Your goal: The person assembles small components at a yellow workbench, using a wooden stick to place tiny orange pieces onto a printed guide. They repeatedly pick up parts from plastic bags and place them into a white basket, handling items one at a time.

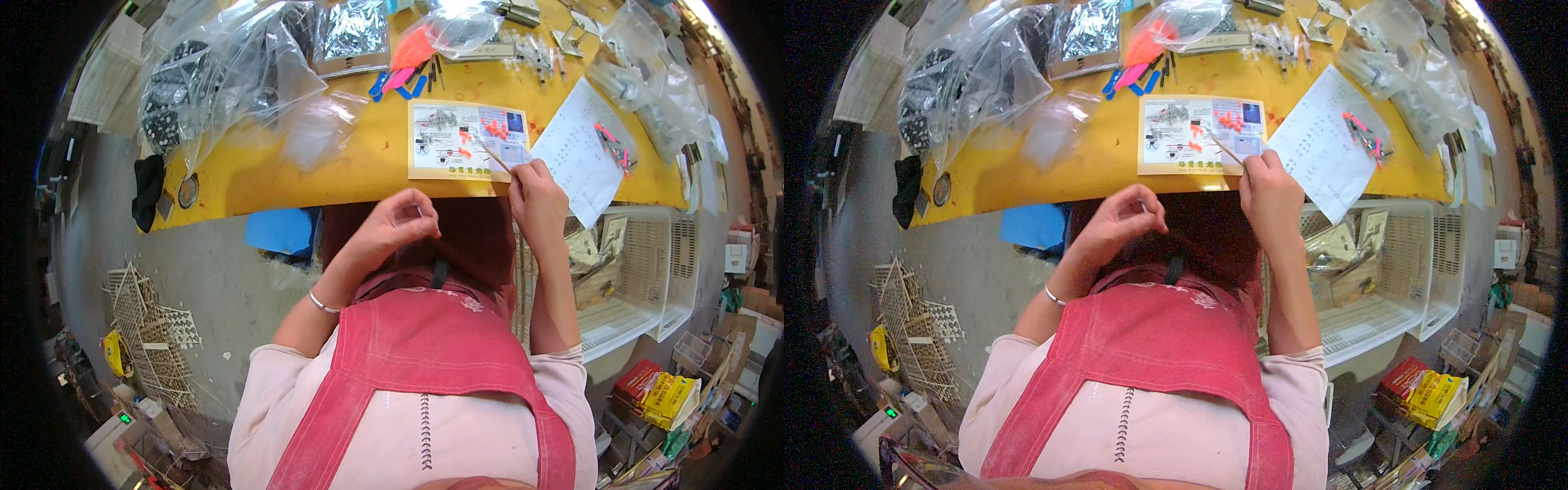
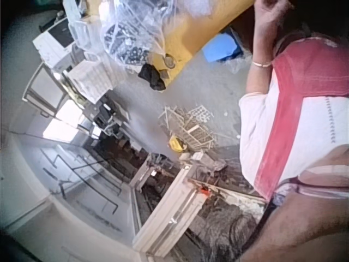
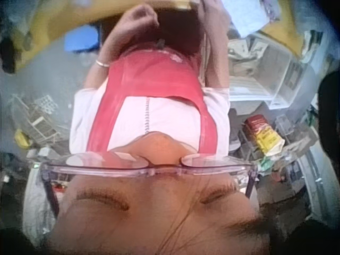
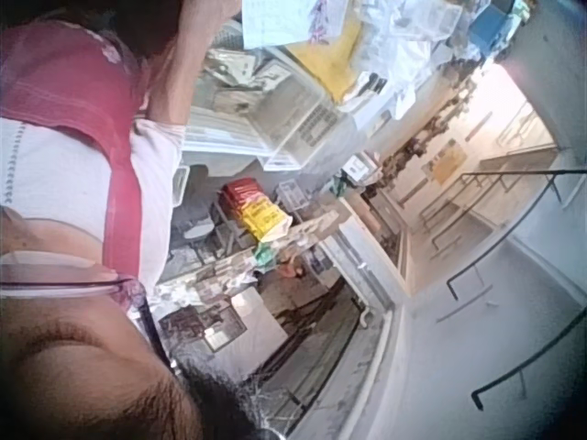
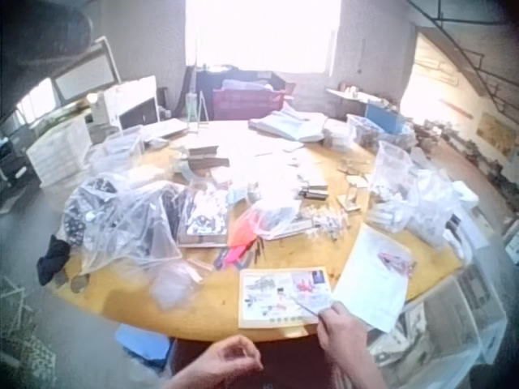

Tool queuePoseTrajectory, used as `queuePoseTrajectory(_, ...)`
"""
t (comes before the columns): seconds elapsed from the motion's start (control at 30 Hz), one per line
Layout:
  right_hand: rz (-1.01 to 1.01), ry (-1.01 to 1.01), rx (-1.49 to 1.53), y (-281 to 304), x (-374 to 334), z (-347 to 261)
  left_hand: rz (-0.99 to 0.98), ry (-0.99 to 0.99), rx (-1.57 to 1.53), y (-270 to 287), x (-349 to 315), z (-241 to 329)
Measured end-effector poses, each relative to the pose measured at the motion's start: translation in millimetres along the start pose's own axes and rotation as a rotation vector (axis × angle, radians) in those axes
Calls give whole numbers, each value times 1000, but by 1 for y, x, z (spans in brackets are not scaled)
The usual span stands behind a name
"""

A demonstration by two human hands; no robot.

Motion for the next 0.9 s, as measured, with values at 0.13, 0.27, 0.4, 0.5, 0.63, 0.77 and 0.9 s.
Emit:
queuePoseTrajectory(0.13,-31,28,-56,-8,21,-1,-111,115,81,-12,11,-30)
queuePoseTrajectory(0.27,-40,72,-83,-12,35,-8,-236,151,119,-11,26,-55)
queuePoseTrajectory(0.4,-42,105,-127,-20,44,-10,-285,148,73,-10,41,-72)
queuePoseTrajectory(0.5,-33,142,-142,-24,49,-8,-314,175,54,-8,48,-75)
queuePoseTrajectory(0.63,-19,226,-130,-23,52,-11,-353,205,70,-3,53,-77)
queuePoseTrajectory(0.77,-35,254,-130,-27,51,-8,-362,106,117,1,59,-84)
queuePoseTrajectory(0.9,-77,240,-136,-22,44,-10,-290,21,100,2,62,-90)
Point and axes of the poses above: each hand's wrist, its own x-axis towards the middle knuckle, its own y-axis out of the back of the hand, z = x × y, the point moved 1 cm from there along x, towards the middle knuckle, and after that the axes turned 15 degrees about -y, right-handed, at the moved point
